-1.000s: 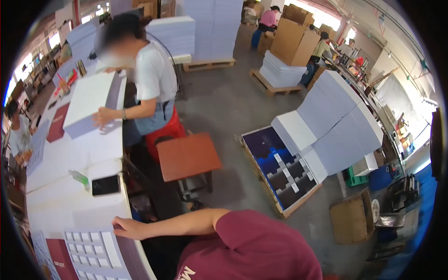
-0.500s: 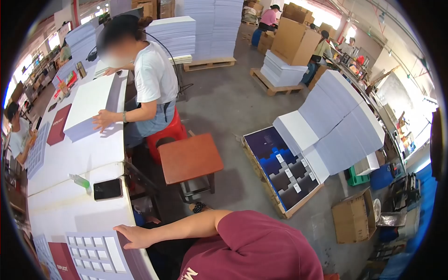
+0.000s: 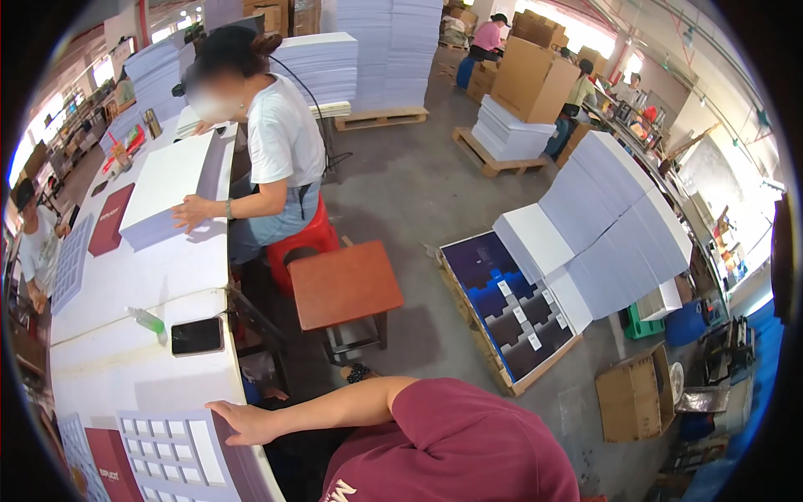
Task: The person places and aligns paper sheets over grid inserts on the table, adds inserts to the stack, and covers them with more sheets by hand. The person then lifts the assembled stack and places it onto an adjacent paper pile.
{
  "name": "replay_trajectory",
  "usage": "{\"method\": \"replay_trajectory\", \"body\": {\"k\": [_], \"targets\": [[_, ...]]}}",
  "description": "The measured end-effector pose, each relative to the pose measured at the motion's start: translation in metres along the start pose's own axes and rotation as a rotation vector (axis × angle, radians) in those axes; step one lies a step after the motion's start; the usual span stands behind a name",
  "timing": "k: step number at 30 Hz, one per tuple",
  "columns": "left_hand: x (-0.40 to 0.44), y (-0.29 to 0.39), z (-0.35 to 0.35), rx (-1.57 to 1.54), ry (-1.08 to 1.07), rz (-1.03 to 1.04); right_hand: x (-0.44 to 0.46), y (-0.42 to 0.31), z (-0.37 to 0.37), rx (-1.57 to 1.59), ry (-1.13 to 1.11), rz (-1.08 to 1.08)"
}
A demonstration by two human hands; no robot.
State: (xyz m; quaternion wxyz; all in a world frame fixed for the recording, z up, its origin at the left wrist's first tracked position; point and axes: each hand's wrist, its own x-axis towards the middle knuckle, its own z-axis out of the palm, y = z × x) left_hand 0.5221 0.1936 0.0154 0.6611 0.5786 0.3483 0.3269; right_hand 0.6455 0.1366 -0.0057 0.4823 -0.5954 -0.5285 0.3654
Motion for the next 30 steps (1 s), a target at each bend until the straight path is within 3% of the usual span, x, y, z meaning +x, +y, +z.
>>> {"method": "replay_trajectory", "body": {"k": [6, 10, 13, 15, 17, 19, 21, 23, 25, 30], "targets": [[-0.005, 0.01, 0.009, -0.007, -0.025, 0.038, 0.008, 0.038, 0.006, 0.034, 0.105, -0.146], [-0.014, 0.033, 0.034, -0.064, -0.11, 0.116, -0.003, 0.071, 0.013, 0.181, 0.273, -0.125], [-0.025, 0.07, 0.072, -0.195, -0.265, 0.227, -0.023, 0.072, -0.011, 0.285, 0.391, -0.045], [-0.039, 0.103, 0.107, -0.334, -0.419, 0.307, -0.045, 0.04, -0.056, 0.235, 0.498, 0.122], [-0.055, 0.138, 0.142, -0.512, -0.581, 0.374, -0.047, 0.068, -0.098, 0.31, 0.698, -0.078], [-0.074, 0.172, 0.177, -0.723, -0.748, 0.417, -0.064, 0.013, -0.154, 0.477, 0.906, -0.027], [-0.09, 0.201, 0.207, -0.929, -0.88, 0.44, -0.069, -0.045, -0.192, 0.575, 0.961, -0.351], [-0.102, 0.223, 0.228, -1.118, -0.973, 0.457, -0.079, -0.137, -0.196, 0.666, 0.75, -0.828], [-0.111, 0.238, 0.245, -1.28, -1.04, 0.501, -0.091, -0.203, -0.191, 0.535, 0.416, -1.27], [-0.117, 0.25, 0.26, -1.579, -1.147, 0.687, -0.123, -0.274, -0.113, 0.708, 0.331, -1.505]]}}
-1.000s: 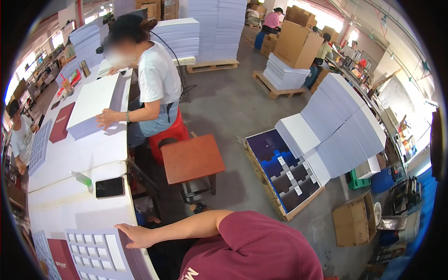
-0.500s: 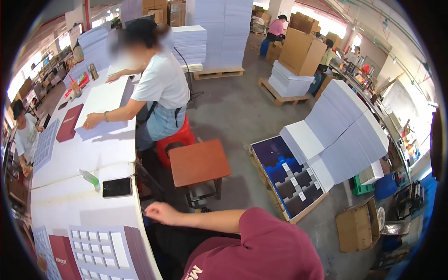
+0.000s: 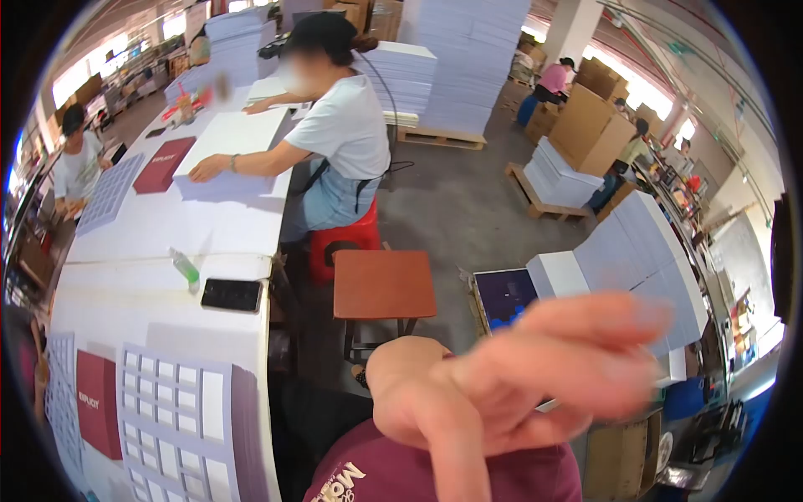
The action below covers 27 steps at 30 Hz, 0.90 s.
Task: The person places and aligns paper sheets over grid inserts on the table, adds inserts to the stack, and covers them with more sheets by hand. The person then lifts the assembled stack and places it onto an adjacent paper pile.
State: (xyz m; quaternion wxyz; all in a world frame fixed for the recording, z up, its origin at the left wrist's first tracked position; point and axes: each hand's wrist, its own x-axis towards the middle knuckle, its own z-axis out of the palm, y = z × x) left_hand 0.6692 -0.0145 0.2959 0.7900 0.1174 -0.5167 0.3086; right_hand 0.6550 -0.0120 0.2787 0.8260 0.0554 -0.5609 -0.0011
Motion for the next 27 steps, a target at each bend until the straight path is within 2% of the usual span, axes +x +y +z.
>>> {"method": "replay_trajectory", "body": {"k": [5, 10, 15, 19, 21, 22, 24, 27], "targets": [[-0.004, 0.002, 0.0, -0.087, -0.12, 0.14, -0.013, 0.016, 0.025, 0.109, 0.032, -0.031], [-0.014, 0.019, 0.001, -0.055, -0.122, 0.133, -0.018, 0.027, 0.033, 0.151, 0.055, -0.043], [-0.007, 0.008, -0.025, -0.106, -0.344, 0.224, -0.02, 0.029, 0.03, 0.15, 0.067, -0.069], [-0.011, 0.005, -0.028, 0.002, -0.436, 0.168, -0.021, 0.027, 0.028, 0.141, 0.078, -0.099], [-0.015, -0.009, -0.022, -0.031, -0.385, 0.285, -0.02, 0.026, 0.027, 0.14, 0.078, -0.118], [-0.02, -0.029, -0.011, -0.092, -0.303, 0.414, -0.02, 0.026, 0.027, 0.138, 0.074, -0.129], [-0.017, -0.032, 0.006, -0.103, -0.039, 0.306, -0.019, 0.024, 0.028, 0.142, 0.069, -0.149], [-0.001, 0.031, 0.057, 0.059, 0.48, -0.412, -0.017, 0.022, 0.029, 0.139, 0.061, -0.178]]}}
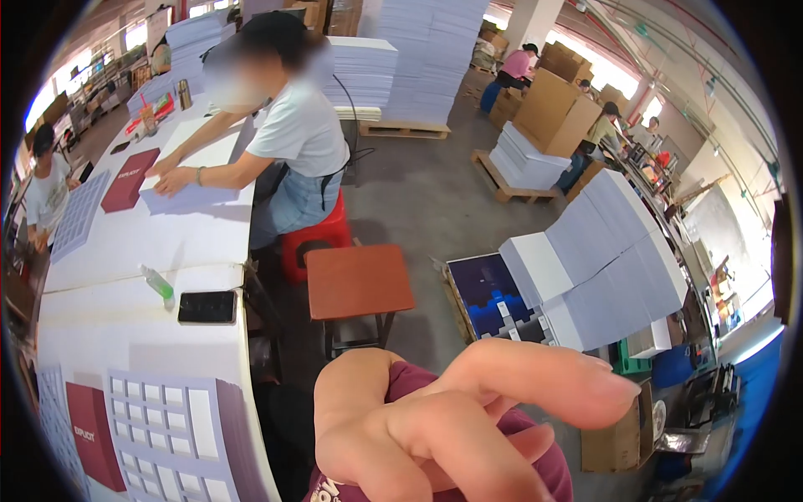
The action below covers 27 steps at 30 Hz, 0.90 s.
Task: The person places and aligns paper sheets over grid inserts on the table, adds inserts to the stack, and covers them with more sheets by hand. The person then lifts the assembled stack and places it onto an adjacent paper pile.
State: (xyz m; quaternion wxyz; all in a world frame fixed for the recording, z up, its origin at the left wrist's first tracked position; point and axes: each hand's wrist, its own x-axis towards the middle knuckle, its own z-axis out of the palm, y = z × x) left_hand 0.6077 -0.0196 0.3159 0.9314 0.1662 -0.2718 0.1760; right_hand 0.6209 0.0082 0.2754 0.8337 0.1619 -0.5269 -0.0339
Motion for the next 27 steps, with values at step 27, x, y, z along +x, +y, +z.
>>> {"method": "replay_trajectory", "body": {"k": [27], "targets": [[-0.383, 0.265, -0.071, 1.439, 1.676, 1.139, -0.114, 0.078, -0.087, 0.126, -0.815, 1.445]]}}
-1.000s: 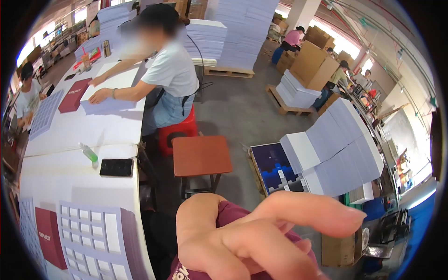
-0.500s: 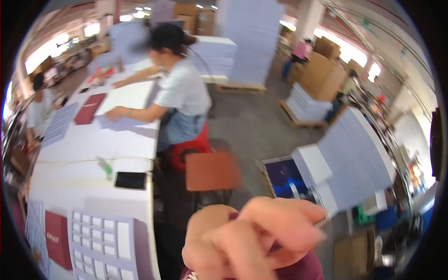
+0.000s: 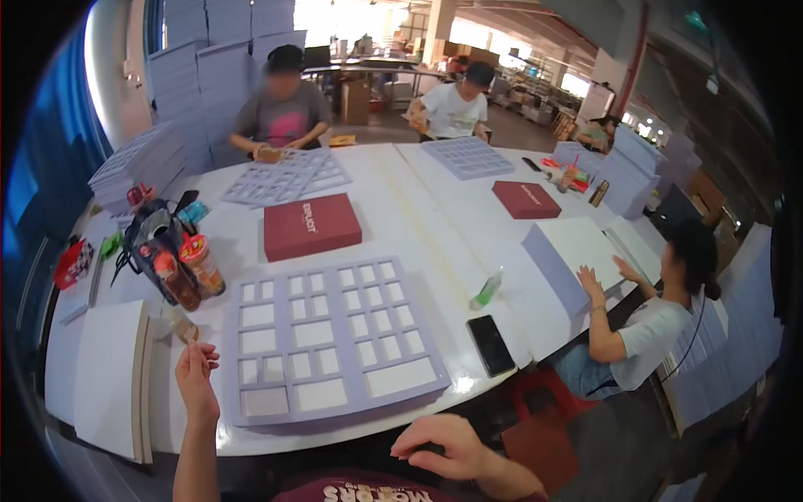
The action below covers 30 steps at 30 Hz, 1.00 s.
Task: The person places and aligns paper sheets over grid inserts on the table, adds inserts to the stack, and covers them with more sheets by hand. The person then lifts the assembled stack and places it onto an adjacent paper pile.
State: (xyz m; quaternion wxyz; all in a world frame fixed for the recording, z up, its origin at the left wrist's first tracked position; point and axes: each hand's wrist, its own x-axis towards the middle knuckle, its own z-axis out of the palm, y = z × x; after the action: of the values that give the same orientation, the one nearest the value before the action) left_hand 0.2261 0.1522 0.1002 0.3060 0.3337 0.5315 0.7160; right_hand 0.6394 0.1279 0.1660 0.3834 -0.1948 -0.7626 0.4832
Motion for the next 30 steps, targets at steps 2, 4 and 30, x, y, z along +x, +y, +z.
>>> {"method": "replay_trajectory", "body": {"k": [2, 4, 30], "targets": [[0.0, 0.003, 0.003, 0.073, -0.046, 0.041, 0.027, -0.013, -0.027, -0.074, -0.027, 0.061], [-0.008, 0.011, 0.017, 0.084, -0.092, 0.052, 0.07, -0.058, -0.043, 0.364, 0.414, -0.173], [-0.035, 0.045, -0.249, 1.804, 0.503, 0.079, 0.034, 0.083, 0.071, 0.487, -0.446, 0.373]]}}
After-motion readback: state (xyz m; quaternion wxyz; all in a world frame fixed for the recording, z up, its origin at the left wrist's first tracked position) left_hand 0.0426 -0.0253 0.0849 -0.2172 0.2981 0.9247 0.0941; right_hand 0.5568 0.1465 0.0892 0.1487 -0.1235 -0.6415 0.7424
